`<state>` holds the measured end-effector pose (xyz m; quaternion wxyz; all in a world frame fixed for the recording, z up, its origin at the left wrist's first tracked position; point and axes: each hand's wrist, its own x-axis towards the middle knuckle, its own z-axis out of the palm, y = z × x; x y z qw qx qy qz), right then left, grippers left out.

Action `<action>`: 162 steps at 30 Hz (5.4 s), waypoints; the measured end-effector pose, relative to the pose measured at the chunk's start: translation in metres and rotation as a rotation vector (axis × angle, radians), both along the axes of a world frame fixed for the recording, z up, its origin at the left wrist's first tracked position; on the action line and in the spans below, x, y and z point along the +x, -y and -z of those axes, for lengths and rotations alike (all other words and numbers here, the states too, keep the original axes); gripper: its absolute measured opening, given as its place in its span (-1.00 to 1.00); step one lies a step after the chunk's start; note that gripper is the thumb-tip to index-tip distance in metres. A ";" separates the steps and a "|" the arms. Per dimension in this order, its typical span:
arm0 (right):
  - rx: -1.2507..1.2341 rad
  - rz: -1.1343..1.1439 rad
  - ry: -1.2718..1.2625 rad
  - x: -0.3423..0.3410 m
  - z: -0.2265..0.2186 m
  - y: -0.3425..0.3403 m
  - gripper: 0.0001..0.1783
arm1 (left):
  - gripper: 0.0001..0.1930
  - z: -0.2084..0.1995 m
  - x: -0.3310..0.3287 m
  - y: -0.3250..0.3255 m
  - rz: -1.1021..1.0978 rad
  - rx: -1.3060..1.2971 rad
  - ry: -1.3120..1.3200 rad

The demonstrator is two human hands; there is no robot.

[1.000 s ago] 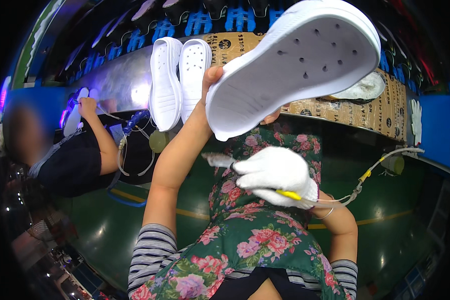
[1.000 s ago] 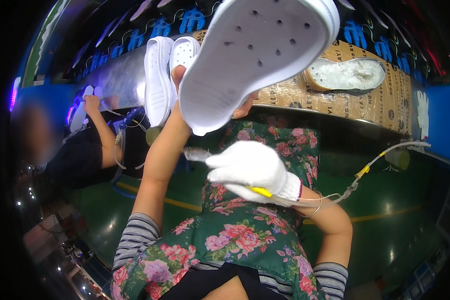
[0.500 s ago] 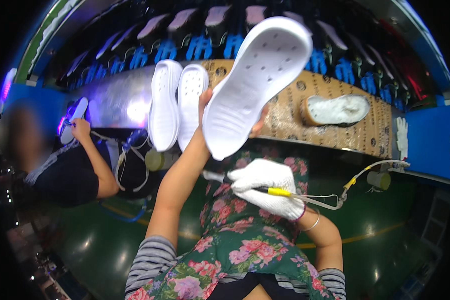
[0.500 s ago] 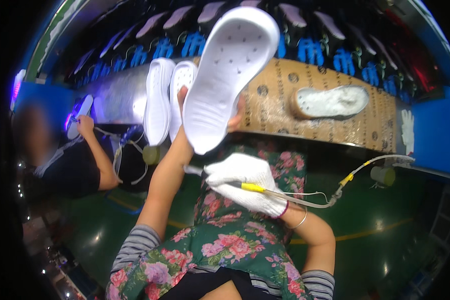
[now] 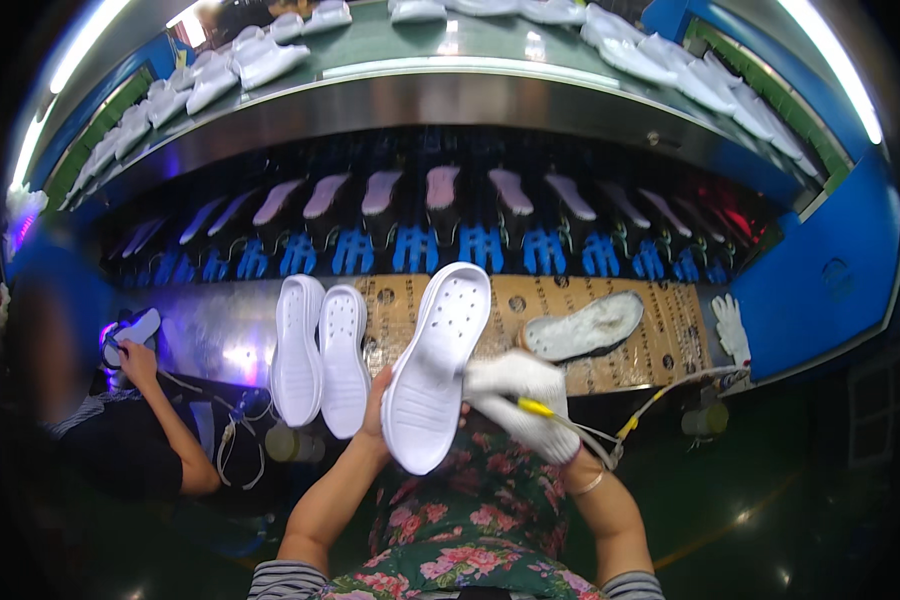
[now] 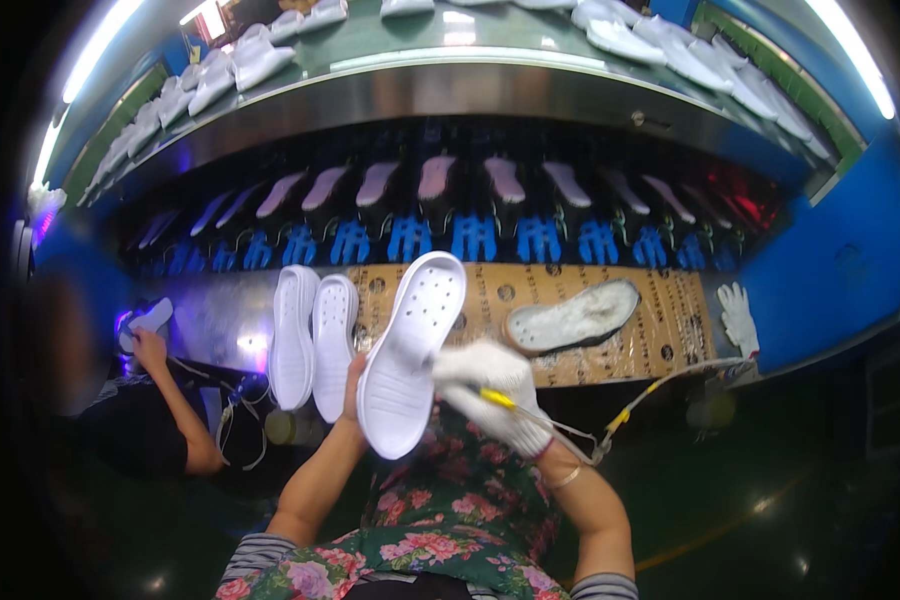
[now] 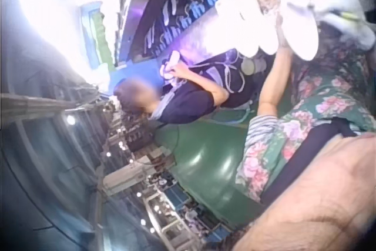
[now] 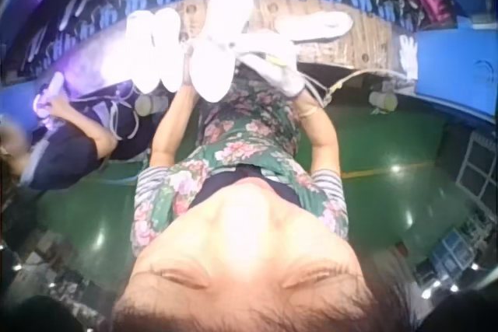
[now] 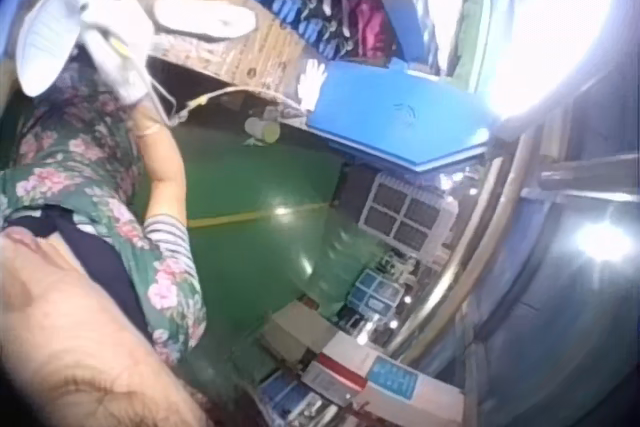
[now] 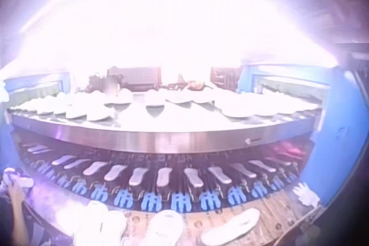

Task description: The person repeatedly picks up white slipper-like footwear from a conveyor belt, uses a handheld tool to trim or scrape the surface, and places the items back on the belt. The process is repeated for multiple units in a continuous loop.

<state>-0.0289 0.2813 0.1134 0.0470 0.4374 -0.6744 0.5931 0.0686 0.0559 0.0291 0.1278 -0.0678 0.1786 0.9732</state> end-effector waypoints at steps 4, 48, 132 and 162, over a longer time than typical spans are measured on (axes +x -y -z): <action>-0.371 -0.064 0.376 0.020 0.004 -0.045 -0.85 | 0.28 -0.066 -0.024 0.007 0.183 -0.018 -0.373; -0.359 0.221 1.064 0.046 0.081 -0.024 -0.80 | -0.72 -0.264 -0.156 0.231 -1.122 -2.201 -0.324; -0.085 -0.427 -0.090 0.053 0.036 0.043 -0.64 | 0.34 0.007 -0.017 0.017 -0.149 0.213 -0.308; 0.025 -0.221 -0.114 0.052 0.049 0.043 -0.64 | -0.03 0.005 -0.072 0.067 0.407 -0.637 -0.078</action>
